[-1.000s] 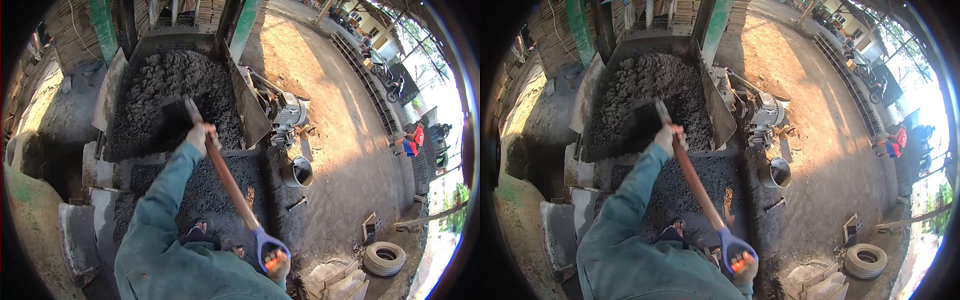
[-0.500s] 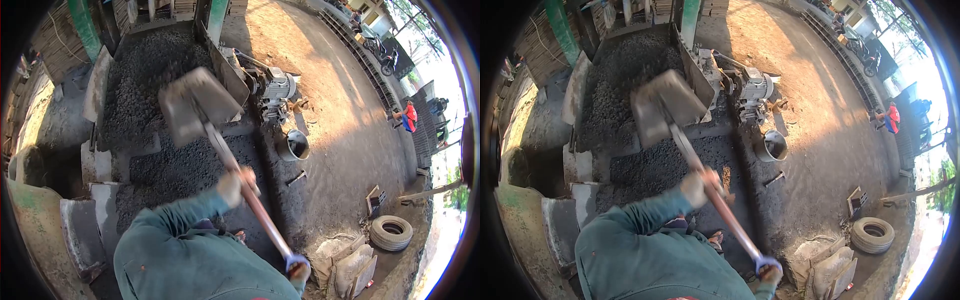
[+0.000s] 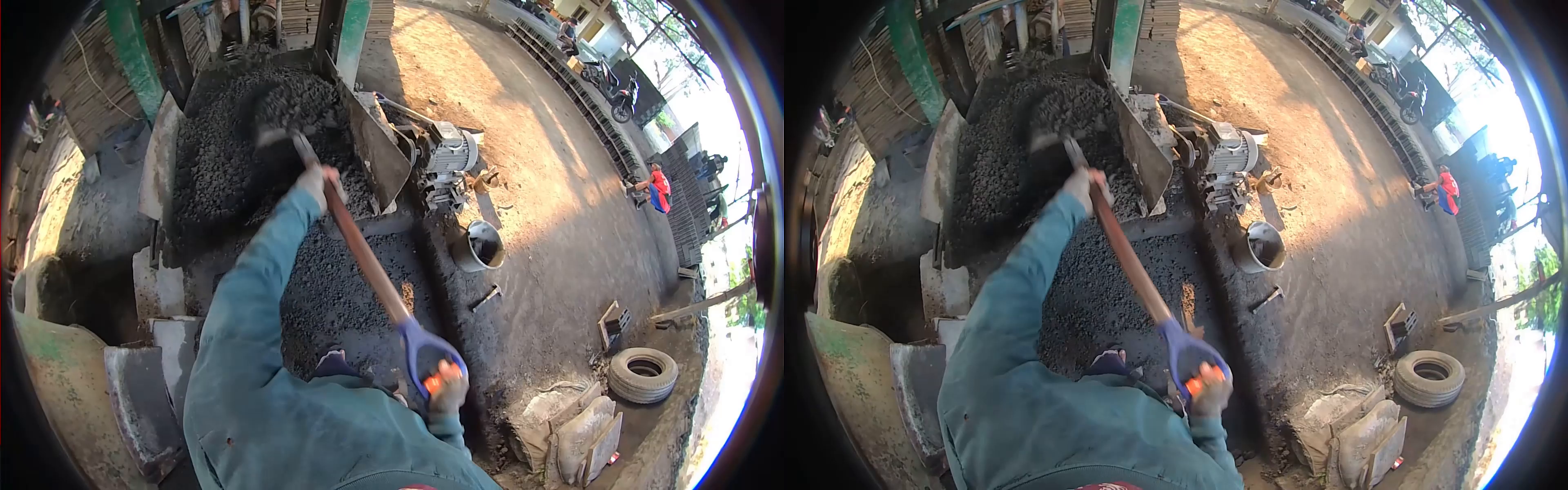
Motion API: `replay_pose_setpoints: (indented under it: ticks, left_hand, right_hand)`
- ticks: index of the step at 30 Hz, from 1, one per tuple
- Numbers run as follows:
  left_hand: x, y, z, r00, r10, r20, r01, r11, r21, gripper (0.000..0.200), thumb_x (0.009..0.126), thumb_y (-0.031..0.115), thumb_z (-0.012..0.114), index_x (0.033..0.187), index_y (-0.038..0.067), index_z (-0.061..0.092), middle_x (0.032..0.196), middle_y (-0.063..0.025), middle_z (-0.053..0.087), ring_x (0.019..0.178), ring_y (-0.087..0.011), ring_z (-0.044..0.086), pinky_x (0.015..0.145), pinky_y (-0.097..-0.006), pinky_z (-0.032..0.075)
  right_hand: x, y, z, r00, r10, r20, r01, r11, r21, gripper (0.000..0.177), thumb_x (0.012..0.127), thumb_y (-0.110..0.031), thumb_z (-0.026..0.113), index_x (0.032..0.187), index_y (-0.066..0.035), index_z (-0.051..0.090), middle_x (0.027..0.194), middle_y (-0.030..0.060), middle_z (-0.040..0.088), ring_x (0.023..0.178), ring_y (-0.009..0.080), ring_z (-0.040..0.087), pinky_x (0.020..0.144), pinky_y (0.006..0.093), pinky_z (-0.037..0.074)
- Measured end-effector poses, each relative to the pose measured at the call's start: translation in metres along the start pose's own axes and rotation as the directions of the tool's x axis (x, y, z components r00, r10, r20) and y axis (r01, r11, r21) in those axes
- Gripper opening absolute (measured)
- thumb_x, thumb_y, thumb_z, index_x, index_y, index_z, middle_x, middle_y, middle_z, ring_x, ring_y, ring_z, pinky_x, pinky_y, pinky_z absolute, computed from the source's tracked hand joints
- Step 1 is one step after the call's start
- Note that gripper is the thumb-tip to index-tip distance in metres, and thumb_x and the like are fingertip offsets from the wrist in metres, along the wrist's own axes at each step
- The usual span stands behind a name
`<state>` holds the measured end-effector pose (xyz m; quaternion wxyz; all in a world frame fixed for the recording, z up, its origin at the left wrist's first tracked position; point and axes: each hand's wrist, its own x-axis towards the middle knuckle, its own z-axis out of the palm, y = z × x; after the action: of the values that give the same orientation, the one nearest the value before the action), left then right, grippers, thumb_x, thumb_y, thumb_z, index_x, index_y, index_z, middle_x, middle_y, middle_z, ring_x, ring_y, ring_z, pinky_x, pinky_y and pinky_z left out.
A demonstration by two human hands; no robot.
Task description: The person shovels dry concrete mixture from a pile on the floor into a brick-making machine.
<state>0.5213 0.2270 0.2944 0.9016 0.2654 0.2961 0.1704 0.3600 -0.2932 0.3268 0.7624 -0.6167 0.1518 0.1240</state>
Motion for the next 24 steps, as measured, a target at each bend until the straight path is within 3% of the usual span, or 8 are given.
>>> replay_pose_setpoints:
  ticks: [1, 3, 5, 8, 13, 16, 19, 24]
  left_hand:
    - [0.009, 0.029, 0.007, 0.995, 0.092, -0.044, -0.089, 0.995, 0.051, 0.02, 0.096, 0.027, 0.059, 0.092, 0.008, 0.055, 0.072, -0.0128, 0.056, 0.06, -0.0319, 0.057, 0.059, -0.0552, 0.053]
    - [0.022, 0.067, 0.023, 0.979, 0.15, -0.136, -0.154, 0.988, -0.013, 0.015, 0.091, 0.019, 0.063, 0.093, 0.007, 0.054, 0.069, -0.0108, 0.054, 0.057, -0.0289, 0.056, 0.06, -0.0534, 0.054]
    - [-0.04, 0.073, 0.064, 0.987, 0.116, -0.108, -0.127, 0.987, -0.1, 0.016, 0.093, 0.019, 0.063, 0.088, 0.008, 0.053, 0.068, -0.0084, 0.054, 0.059, -0.0269, 0.057, 0.059, -0.0515, 0.054]
    - [-0.13, 0.032, 0.112, 0.946, 0.027, 0.323, 0.096, 0.928, -0.36, 0.026, 0.095, 0.029, 0.063, 0.082, 0.009, 0.054, 0.072, -0.0085, 0.058, 0.07, -0.0274, 0.06, 0.073, -0.0524, 0.053]
    - [-0.241, -0.041, 0.161, 0.77, -0.068, 0.634, 0.372, 0.856, -0.36, 0.047, 0.097, 0.052, 0.056, 0.099, 0.006, 0.066, 0.095, -0.0143, 0.066, 0.088, -0.0333, 0.065, 0.089, -0.0547, 0.049]
    - [-0.267, -0.073, 0.167, 0.609, 0.072, 0.79, 0.255, 0.925, -0.282, 0.067, 0.097, 0.067, 0.045, 0.11, 0.004, 0.066, 0.117, -0.0202, 0.066, 0.11, -0.0348, 0.063, 0.092, -0.0531, 0.05]
    - [-0.303, -0.081, 0.166, 0.413, 0.226, 0.882, 0.038, 0.964, -0.264, 0.077, 0.095, 0.072, 0.041, 0.119, 0.002, 0.063, 0.12, -0.0202, 0.065, 0.112, -0.0323, 0.062, 0.093, -0.0493, 0.05]
    - [-0.332, -0.07, 0.134, 0.433, 0.48, 0.763, -0.11, 0.868, -0.484, 0.083, 0.092, 0.074, 0.044, 0.123, -0.001, 0.058, 0.124, -0.0209, 0.062, 0.112, -0.033, 0.061, 0.099, -0.0505, 0.046]
  right_hand:
    - [0.001, -0.011, 0.029, 0.954, -0.272, 0.126, 0.3, 0.878, -0.372, 0.023, 0.088, -0.015, 0.068, 0.106, -0.002, 0.064, 0.091, 0.0031, 0.064, 0.08, 0.0128, 0.059, 0.074, 0.0297, 0.049]
    - [-0.014, -0.059, 0.068, 0.9, -0.24, 0.363, 0.275, 0.96, -0.048, 0.028, 0.093, -0.024, 0.067, 0.11, -0.003, 0.06, 0.093, 0.0045, 0.064, 0.084, 0.014, 0.059, 0.076, 0.031, 0.049]
    - [-0.039, -0.147, 0.05, 0.904, -0.263, 0.337, 0.32, 0.939, -0.128, 0.034, 0.092, -0.024, 0.065, 0.117, -0.002, 0.059, 0.092, 0.0072, 0.065, 0.076, 0.0168, 0.062, 0.069, 0.0326, 0.051]
    - [-0.047, -0.252, -0.041, 0.818, -0.505, 0.274, 0.541, 0.838, -0.071, 0.051, 0.083, -0.021, 0.067, 0.125, 0.005, 0.056, 0.094, 0.0104, 0.065, 0.078, 0.0203, 0.066, 0.07, 0.033, 0.057]
    - [-0.016, -0.434, -0.162, 0.141, -0.918, 0.37, 0.831, -0.093, -0.548, 0.037, 0.092, -0.018, 0.06, 0.123, 0.004, 0.062, 0.113, 0.0147, 0.065, 0.1, 0.0246, 0.065, 0.086, 0.0354, 0.054]
    - [-0.021, -0.511, -0.097, -0.316, -0.839, 0.442, 0.615, -0.536, -0.579, 0.031, 0.093, -0.017, 0.06, 0.115, 0.005, 0.064, 0.104, 0.0146, 0.065, 0.091, 0.0248, 0.065, 0.08, 0.0359, 0.054]
    - [-0.03, -0.543, -0.009, -0.437, -0.761, 0.479, 0.585, -0.645, -0.491, 0.028, 0.093, -0.017, 0.063, 0.112, 0.005, 0.065, 0.101, 0.0137, 0.066, 0.088, 0.0236, 0.065, 0.078, 0.0351, 0.054]
    - [-0.057, -0.526, 0.131, -0.536, -0.668, 0.517, 0.634, -0.722, -0.277, 0.024, 0.092, -0.015, 0.068, 0.106, 0.004, 0.067, 0.095, 0.0122, 0.068, 0.083, 0.0217, 0.065, 0.074, 0.0339, 0.054]
